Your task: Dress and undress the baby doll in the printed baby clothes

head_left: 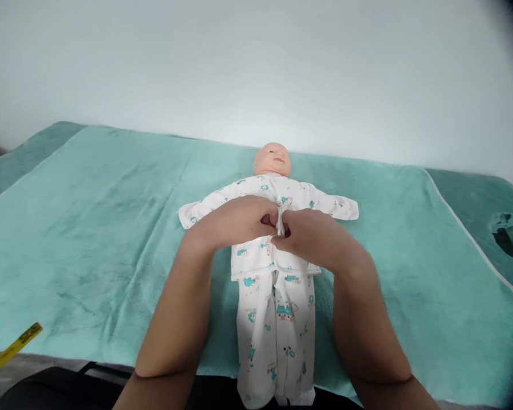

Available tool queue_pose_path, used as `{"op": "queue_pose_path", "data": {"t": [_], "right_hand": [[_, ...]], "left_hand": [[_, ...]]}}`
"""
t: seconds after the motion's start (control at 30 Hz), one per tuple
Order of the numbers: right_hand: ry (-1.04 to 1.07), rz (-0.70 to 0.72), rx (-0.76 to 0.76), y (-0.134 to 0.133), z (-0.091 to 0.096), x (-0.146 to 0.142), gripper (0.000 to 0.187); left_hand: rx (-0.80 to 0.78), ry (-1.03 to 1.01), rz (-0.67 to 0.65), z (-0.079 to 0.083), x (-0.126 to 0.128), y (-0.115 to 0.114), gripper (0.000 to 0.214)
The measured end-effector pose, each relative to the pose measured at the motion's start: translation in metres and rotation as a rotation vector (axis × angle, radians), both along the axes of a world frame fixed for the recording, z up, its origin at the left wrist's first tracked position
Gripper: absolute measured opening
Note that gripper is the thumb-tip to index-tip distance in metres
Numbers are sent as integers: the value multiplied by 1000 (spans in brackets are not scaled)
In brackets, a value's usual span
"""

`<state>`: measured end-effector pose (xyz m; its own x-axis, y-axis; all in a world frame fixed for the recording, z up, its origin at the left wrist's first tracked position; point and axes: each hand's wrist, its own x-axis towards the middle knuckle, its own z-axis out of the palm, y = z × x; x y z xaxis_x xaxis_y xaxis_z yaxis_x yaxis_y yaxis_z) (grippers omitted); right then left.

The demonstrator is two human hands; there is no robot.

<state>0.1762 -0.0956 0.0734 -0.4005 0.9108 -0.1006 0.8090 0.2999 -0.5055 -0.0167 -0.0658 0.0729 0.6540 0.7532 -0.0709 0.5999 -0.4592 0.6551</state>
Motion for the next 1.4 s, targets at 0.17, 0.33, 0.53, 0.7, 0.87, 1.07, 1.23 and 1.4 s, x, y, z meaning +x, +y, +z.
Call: {"op": "queue_pose_path", "data": {"t": [0.17, 0.33, 0.53, 0.7, 0.87, 1.07, 1.23, 1.4], "right_hand": [[45, 55, -71, 7, -13, 14, 33], [319, 90, -330, 12, -17, 33, 32], [615, 96, -403, 16, -42, 39, 36], [800, 88, -359, 22, -49, 36, 43], [867, 128, -327, 26, -52, 26, 43], [888, 159, -399, 30, -58, 26, 40], [888, 164, -404, 30, -59, 27, 38], [876, 167, -420, 31, -60, 28, 38]], "left_hand": [[9, -65, 61, -4, 5, -8, 10], [-29, -124, 108, -9, 10, -19, 9], [-212, -297, 125, -20, 2, -16, 7], [-347, -522, 129, -21, -5, -13, 12], [-496, -667, 91, -33, -6, -7, 15], [-580, -790, 78, -41, -3, -4, 16], [-554, -814, 94, -43, 0, -4, 17], [-561, -853, 76, -46, 1, -2, 18]]}}
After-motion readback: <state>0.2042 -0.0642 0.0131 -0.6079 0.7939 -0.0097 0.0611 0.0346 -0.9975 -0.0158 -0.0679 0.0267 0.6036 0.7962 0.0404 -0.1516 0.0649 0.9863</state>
